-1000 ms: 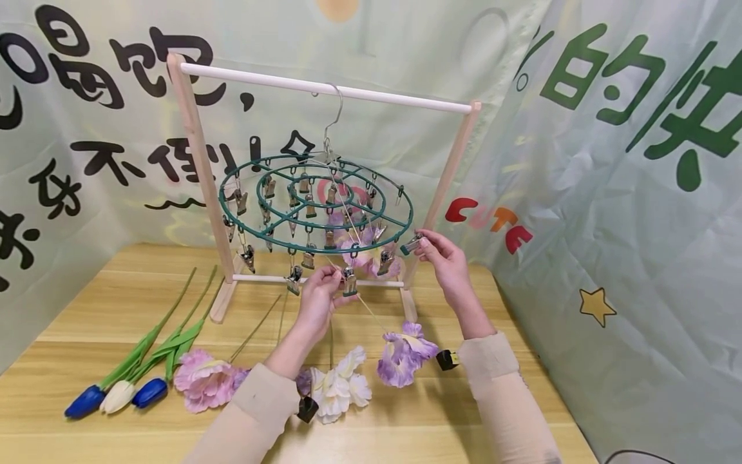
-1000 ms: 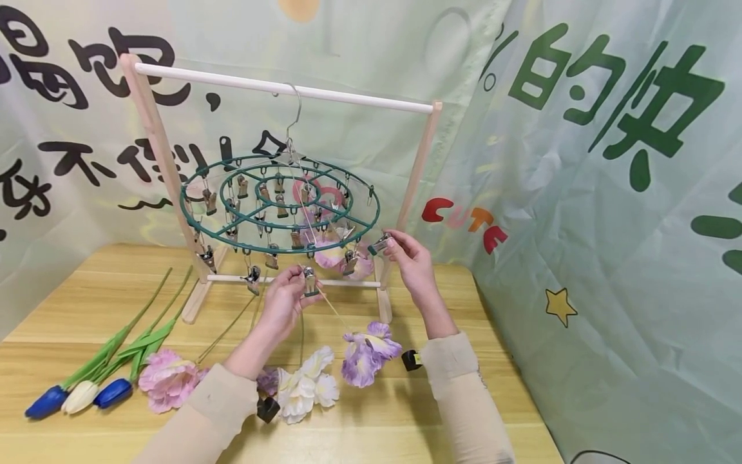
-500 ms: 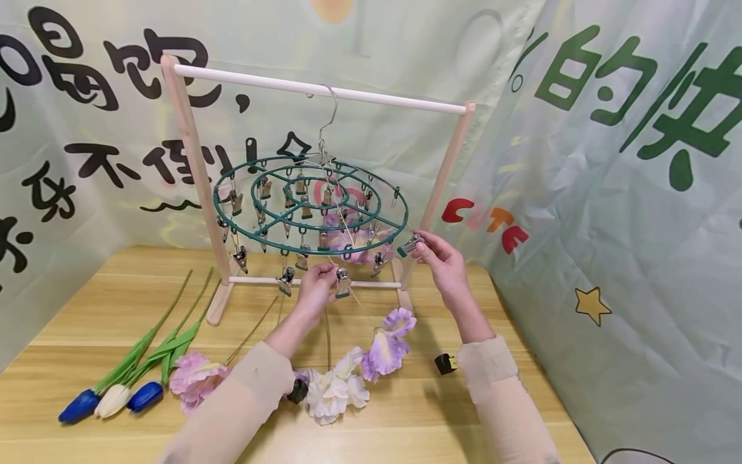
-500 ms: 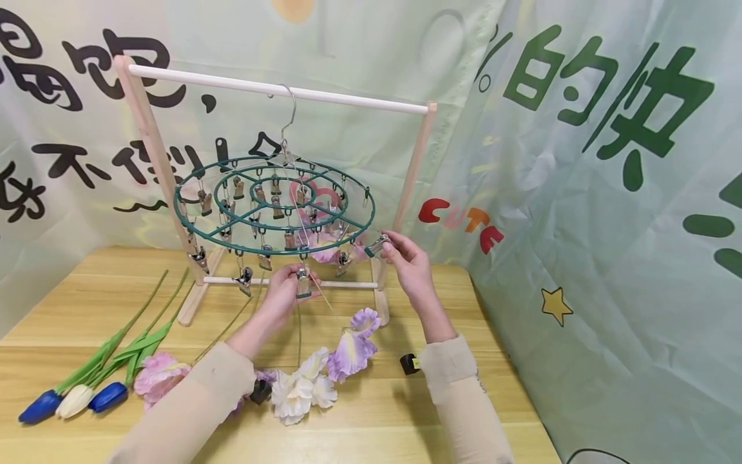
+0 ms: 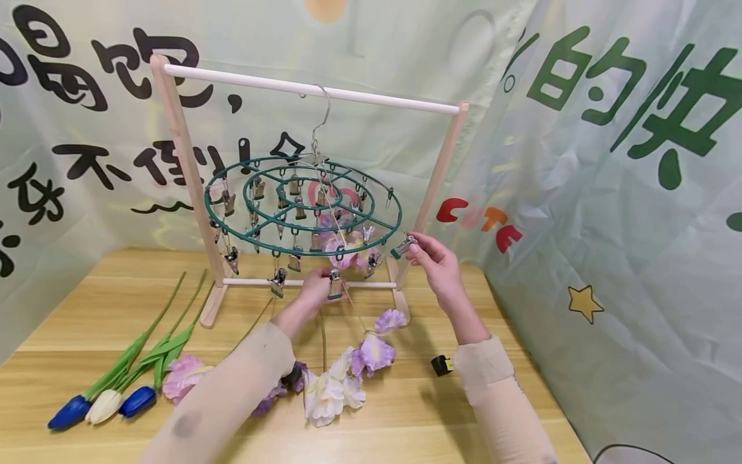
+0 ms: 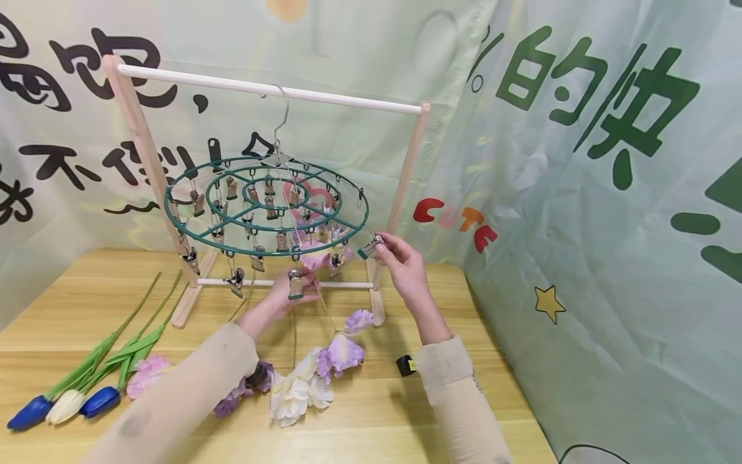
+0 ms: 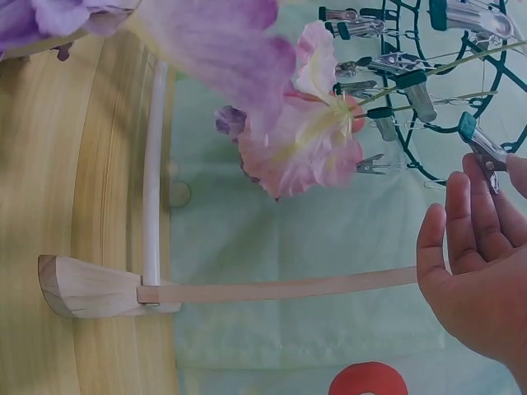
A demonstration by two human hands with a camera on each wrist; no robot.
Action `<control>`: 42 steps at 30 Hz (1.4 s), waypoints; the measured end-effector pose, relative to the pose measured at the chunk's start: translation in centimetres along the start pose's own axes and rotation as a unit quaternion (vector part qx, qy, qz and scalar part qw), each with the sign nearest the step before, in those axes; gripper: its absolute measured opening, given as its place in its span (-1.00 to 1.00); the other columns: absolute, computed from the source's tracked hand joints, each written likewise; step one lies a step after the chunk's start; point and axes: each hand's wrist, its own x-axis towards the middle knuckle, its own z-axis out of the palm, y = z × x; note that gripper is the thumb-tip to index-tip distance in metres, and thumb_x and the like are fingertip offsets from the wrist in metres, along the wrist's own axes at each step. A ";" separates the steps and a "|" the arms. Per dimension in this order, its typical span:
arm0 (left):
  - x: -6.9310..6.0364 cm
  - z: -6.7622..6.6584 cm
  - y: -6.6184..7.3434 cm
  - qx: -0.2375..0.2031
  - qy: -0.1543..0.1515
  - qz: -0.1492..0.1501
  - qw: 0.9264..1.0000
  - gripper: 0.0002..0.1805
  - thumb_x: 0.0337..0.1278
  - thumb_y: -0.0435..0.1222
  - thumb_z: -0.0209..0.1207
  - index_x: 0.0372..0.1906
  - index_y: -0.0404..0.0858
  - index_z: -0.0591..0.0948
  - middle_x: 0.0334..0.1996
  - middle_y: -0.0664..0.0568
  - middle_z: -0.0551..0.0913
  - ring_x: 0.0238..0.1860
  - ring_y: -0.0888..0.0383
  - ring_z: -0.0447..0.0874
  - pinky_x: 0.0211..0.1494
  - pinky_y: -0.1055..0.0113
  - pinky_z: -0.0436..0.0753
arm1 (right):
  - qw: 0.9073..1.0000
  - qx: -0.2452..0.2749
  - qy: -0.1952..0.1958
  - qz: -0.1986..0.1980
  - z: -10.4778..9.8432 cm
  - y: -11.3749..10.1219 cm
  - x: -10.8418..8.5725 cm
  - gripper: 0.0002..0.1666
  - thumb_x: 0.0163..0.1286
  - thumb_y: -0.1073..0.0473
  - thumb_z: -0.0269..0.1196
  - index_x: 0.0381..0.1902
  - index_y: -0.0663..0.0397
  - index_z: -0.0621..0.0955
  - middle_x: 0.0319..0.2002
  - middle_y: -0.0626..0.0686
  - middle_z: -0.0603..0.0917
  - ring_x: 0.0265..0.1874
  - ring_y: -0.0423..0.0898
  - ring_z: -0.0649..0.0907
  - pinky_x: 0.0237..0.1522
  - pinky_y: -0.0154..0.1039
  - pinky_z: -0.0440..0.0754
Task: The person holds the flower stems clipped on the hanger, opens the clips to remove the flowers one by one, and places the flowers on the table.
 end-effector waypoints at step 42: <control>-5.5 -1.3 4.3 0.286 0.006 0.101 0.953 -0.33 0.22 -0.51 0.01 0.49 -0.36 0.38 0.41 -0.29 0.46 0.32 -0.22 0.51 0.04 0.15 0.70 | 1.000 0.002 -0.002 -0.003 0.9 -0.1 -0.7 -0.58 0.59 0.24 0.21 0.30 0.35 0.57 -0.20 -0.12 0.69 -0.23 -0.21 0.67 -0.09 -0.33 0.73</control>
